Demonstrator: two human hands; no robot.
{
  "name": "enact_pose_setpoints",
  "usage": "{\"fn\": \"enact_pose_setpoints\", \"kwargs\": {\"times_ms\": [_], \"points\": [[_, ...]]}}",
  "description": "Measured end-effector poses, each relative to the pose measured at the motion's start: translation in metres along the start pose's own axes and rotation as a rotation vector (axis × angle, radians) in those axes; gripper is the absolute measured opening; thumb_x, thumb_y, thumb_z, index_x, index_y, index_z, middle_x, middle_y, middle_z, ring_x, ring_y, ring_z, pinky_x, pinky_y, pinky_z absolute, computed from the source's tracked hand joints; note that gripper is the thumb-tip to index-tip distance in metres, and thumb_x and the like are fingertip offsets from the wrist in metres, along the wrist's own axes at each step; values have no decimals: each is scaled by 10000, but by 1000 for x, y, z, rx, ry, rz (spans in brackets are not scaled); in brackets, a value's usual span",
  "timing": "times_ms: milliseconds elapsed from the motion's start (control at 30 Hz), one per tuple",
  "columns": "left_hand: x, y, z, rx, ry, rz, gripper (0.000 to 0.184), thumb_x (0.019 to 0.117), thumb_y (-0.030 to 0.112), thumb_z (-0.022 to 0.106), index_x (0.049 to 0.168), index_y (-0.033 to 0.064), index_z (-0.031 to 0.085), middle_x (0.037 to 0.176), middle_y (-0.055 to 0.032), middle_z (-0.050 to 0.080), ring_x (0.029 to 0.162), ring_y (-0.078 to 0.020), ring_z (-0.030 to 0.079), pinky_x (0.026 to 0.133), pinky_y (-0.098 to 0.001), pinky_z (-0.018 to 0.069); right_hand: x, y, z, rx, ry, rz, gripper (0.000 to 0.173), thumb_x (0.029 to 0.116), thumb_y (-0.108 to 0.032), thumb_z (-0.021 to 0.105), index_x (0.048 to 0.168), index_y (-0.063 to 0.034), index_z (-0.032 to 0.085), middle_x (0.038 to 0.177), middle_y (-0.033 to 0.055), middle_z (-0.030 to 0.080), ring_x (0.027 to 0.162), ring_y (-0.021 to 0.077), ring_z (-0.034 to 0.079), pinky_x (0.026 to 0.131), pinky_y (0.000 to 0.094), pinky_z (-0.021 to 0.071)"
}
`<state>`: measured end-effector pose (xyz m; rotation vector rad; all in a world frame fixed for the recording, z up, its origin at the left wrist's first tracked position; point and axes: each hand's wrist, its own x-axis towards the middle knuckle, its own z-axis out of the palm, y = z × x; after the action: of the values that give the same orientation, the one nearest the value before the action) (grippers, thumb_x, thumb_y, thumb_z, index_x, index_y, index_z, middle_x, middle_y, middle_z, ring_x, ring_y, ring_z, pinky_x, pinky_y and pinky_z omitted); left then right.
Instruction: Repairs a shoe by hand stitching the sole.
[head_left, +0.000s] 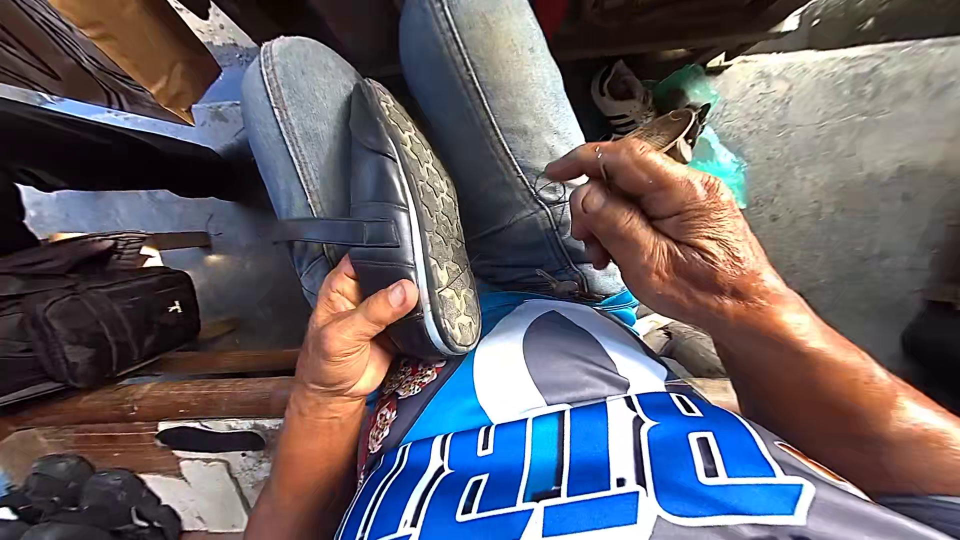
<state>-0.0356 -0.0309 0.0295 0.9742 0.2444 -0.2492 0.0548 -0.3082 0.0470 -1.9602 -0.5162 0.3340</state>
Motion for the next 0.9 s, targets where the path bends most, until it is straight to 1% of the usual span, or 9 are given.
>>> {"fn": "enact_pose_setpoints", "kwargs": {"times_ms": [67,133,167,233,333,500,600,733,900], "points": [[-3,-5,-6,-122,-13,-6,307,922,119,741,1213,99,645,1084,-75,726,982,-161,719,894,-369,609,-2,-8,1,-19,-107,13,375,1026,-204,542,1370,-56,568,887,-47,594,694,8,543,576,158,471],[-3,-12,-8,-169,-13,-21,307,918,126,745,1210,95,656,1091,-81,727,998,-171,717,908,-386,603,-3,-13,0,-24,-223,-13,413,992,-172,569,1387,-58,535,1014,-19,614,799,25,590,667,162,531],[-3,-14,-9,-182,-16,-27,306,920,130,743,1211,92,656,1092,-83,726,999,-174,716,909,-390,602,-3,-13,1,-17,-247,-64,406,1002,-167,574,1385,-32,555,1016,-8,630,822,30,604,697,166,544],[-2,-16,-10,-200,-22,-29,303,927,130,735,1215,84,653,1092,-91,724,992,-179,719,902,-392,605,-4,-13,6,1,-260,-150,420,1009,-162,592,1398,-3,587,957,-23,672,794,8,612,696,151,545],[-2,-16,-10,-210,-35,-23,291,937,129,722,1214,80,647,1083,-92,725,987,-177,719,898,-389,604,-4,-12,15,-7,-279,-215,384,1006,-197,611,1345,-22,651,1026,-4,682,911,25,632,795,165,547],[-1,-17,-11,-199,-47,-16,279,945,128,711,1213,82,647,1078,-82,724,987,-167,716,902,-378,599,0,-15,25,51,-288,-281,298,1013,-166,576,1221,-6,718,977,12,716,893,25,654,786,176,555],[0,-18,-11,-190,-48,-7,278,940,127,718,1205,85,647,1075,-79,725,984,-163,715,900,-372,598,2,-12,31,24,-303,-292,305,1025,-180,552,1213,-22,733,1017,24,734,942,41,671,822,200,555],[0,-18,-11,-180,-51,4,280,940,130,718,1208,90,646,1086,-73,724,995,-162,713,911,-370,594,5,-10,35,26,-324,-305,302,1021,-161,543,1200,-11,735,978,21,724,898,39,660,773,192,547],[0,-19,-10,-122,-51,26,291,943,138,727,1216,112,632,1099,-55,722,1003,-146,711,908,-351,597,6,-10,33,46,-343,-296,290,1015,-137,546,1189,-3,735,984,27,727,914,39,664,798,188,550]]}}
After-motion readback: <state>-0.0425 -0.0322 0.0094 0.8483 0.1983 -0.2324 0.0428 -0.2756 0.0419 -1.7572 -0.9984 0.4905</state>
